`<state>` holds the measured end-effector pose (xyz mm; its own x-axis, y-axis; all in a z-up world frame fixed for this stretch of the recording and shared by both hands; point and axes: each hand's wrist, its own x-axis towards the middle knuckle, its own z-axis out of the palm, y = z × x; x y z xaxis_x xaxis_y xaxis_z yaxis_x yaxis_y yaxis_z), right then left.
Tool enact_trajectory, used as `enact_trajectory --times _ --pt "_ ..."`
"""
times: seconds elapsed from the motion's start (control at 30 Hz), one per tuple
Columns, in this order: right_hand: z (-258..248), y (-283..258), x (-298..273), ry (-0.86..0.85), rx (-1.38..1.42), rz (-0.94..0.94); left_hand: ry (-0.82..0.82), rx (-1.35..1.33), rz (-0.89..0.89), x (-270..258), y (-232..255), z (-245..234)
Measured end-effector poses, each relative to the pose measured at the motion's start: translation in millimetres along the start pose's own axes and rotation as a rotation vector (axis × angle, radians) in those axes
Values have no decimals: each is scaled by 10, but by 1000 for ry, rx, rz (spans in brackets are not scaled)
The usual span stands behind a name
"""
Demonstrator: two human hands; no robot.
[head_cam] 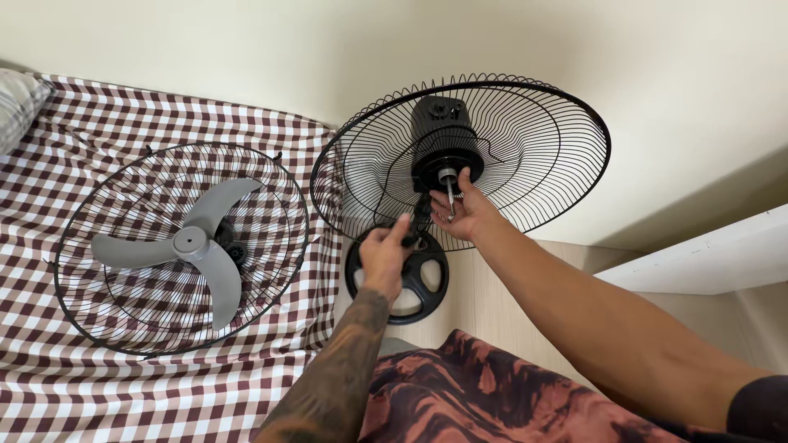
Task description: The person assembles a standing fan by attaching the front grille, securing the motor housing, and mounting the fan blade onto the stand. The person uses a screwdriver to tighten the motor housing and then installs the blade before placing the front grille over it.
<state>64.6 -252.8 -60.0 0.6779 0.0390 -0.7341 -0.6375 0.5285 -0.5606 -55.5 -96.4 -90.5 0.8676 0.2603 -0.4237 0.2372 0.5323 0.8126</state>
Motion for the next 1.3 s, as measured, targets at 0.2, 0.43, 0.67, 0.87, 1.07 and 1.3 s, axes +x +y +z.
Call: enact_trajectory --times 0.2,0.43,0.67,0.87,1.07,1.3 --pt "-127 -68 302 -36 -105 3 -199 161 -310 481 245 467" --pt "-209 -110 364 -76 -145 4 -331 403 -400 798 407 835" --pt "-389 -44 242 -118 25 -17 -274 306 -369 700 442 908" --pt "-495 255 82 -267 -171 -291 -331 224 -385 883 310 892" --pt "-471 284 -133 -405 -428 -378 -302 43 -367 1106 176 879" --pt "-588 492 -83 -136 -653 -724 -195 302 -407 967 356 930"
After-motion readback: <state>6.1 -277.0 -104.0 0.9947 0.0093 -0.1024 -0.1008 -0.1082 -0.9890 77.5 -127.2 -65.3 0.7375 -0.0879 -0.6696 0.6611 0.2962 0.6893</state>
